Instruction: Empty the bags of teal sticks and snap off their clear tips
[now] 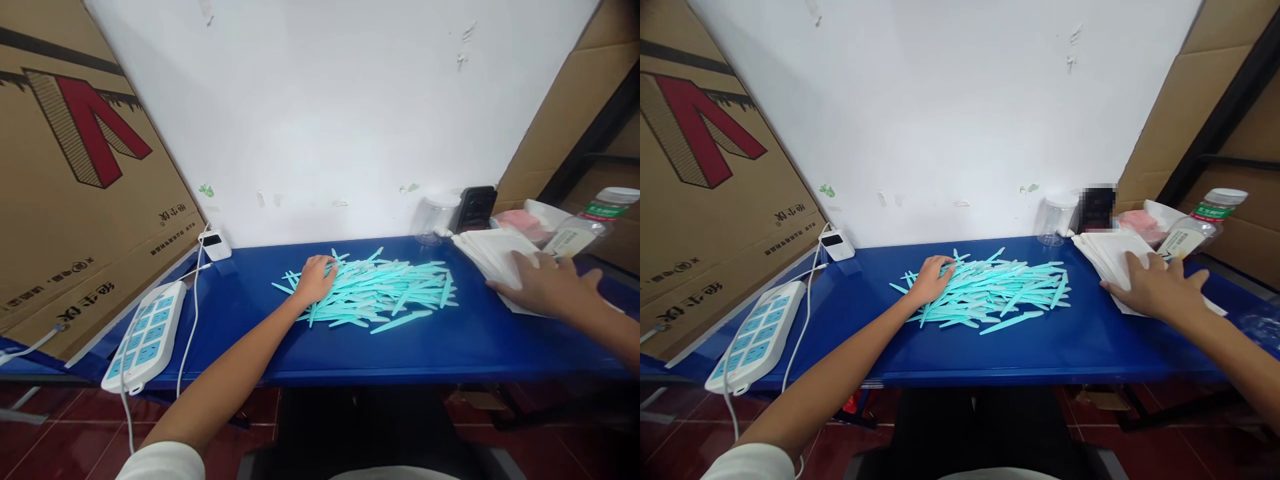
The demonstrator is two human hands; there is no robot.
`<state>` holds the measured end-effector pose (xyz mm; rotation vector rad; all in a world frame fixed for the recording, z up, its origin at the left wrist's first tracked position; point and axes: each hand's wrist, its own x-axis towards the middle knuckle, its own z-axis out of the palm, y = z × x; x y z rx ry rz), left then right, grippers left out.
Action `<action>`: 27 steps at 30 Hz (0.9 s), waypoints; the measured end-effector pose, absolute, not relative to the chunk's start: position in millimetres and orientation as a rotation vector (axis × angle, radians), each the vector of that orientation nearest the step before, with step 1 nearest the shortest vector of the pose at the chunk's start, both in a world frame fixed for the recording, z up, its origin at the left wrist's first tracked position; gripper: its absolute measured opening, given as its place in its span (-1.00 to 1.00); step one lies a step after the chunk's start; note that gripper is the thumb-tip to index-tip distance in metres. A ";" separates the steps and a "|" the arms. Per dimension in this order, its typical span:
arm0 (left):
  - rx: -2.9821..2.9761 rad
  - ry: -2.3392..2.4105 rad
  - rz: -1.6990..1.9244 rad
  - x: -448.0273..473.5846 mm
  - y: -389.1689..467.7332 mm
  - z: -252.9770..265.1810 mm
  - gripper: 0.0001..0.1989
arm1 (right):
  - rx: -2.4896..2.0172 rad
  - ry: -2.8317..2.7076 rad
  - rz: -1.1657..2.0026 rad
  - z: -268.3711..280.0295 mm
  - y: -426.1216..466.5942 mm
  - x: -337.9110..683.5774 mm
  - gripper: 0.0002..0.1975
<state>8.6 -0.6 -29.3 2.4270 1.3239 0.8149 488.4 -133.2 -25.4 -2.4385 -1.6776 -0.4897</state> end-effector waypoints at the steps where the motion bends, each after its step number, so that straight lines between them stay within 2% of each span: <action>1: 2.435 1.338 0.821 8.8 -1.9 -27.4 -0.70 | -2.342 -1.749 -0.536 -19.4 -137.2 475.4 -0.10; 4: 2.481 1.380 0.854 7.5 -6.3 -18.2 -0.65 | -1.863 -2.104 -0.417 -5.7 -147.9 428.1 -0.19; 8: 2.546 1.300 0.802 -1.7 -12.3 -1.8 -0.48 | -1.551 -2.297 -0.257 -12.3 -153.5 363.3 0.07; 10: 2.566 1.246 0.667 -9.5 -15.1 3.7 -0.29 | -1.462 -2.359 -0.267 -22.4 -148.9 340.3 0.11; 14: 2.574 1.189 0.385 -25.9 -23.2 3.3 0.22 | -1.355 -2.383 -0.288 -34.8 -128.9 319.7 0.02; 17: 2.585 1.108 0.302 -31.5 -30.3 -0.3 0.34 | -1.264 -2.428 -0.261 -27.2 -114.1 314.2 0.02; 19: 2.596 1.055 0.302 -29.4 -30.8 1.0 0.33 | -1.193 -2.466 -0.188 -13.3 -104.4 307.5 -0.01; 21: 2.604 1.014 0.344 -23.3 -24.5 6.1 0.22 | -1.185 -2.459 -0.058 5.0 -91.8 296.0 -0.20; 24: 2.606 1.004 0.516 -12.6 -3.5 14.3 -0.15 | -1.276 -2.361 0.093 27.4 -65.6 273.0 -0.48; 27: 2.549 1.086 0.833 -8.8 18.0 13.4 -0.56 | -1.347 -2.301 0.062 27.5 -37.3 256.1 -0.55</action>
